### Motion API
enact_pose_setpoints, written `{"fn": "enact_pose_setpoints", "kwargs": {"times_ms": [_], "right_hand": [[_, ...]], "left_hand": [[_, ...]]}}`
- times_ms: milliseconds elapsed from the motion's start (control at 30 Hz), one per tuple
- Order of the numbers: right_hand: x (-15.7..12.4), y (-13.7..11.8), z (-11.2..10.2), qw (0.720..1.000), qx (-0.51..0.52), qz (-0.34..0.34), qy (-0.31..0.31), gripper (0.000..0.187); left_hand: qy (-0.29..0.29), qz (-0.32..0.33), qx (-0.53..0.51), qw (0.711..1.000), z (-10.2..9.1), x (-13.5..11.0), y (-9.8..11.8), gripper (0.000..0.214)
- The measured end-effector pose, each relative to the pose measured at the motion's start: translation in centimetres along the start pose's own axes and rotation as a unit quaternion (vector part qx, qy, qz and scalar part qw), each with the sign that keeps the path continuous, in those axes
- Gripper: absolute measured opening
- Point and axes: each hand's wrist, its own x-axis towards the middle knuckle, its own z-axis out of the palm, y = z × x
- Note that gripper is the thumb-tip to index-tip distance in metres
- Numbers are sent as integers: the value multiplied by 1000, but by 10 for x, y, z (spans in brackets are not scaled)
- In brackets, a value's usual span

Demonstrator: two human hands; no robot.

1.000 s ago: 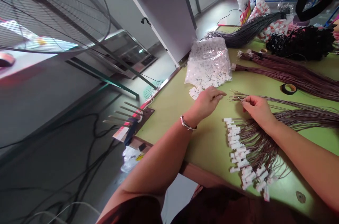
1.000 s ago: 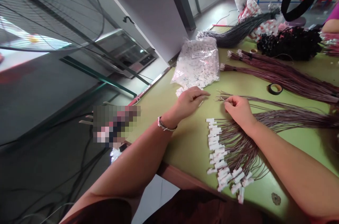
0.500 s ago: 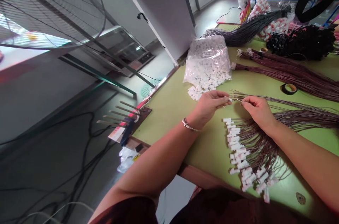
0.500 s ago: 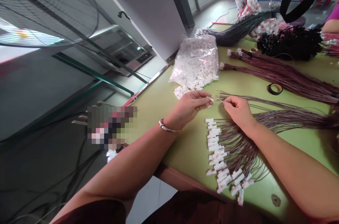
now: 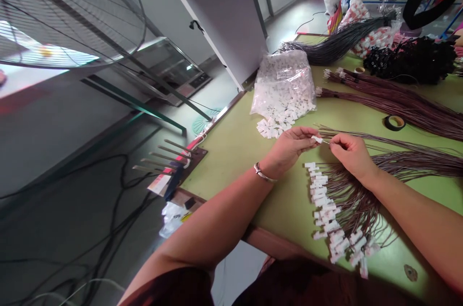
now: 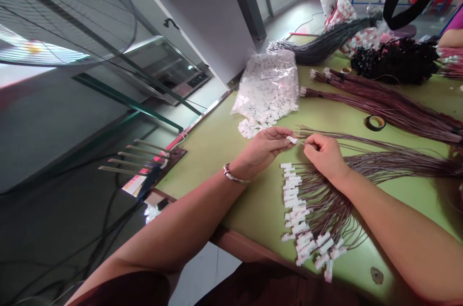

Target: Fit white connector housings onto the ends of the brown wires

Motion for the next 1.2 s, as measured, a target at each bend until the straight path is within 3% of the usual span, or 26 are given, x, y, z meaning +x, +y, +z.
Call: {"fn": "enact_pose_setpoints", "kwargs": {"times_ms": [200,367,467,667,1000,1200], "right_hand": [[-4,-1,2,994,-95,-47,11,11],[-6,-3,2,964,-232,-131,8,12],[-4,-3,3,972,-201,-118,7,14],[-3,0,-1,995,-93,-25,6,12],[-4,0,2,971,-218,-93,12,11],[-5,-1,2,963,-250,-96,-3,12]], "left_hand": [[1,-4,43,999,-2,0,0,19],[15,44,175,984,5,-3,0,16],[27,44,159,986,9,-2,-2,13],[50,1,71,996,11,-3,-3,13],[43,10,137,990,9,-2,-5,12],[45,25,210,976,10,-5,-6,11]]}}
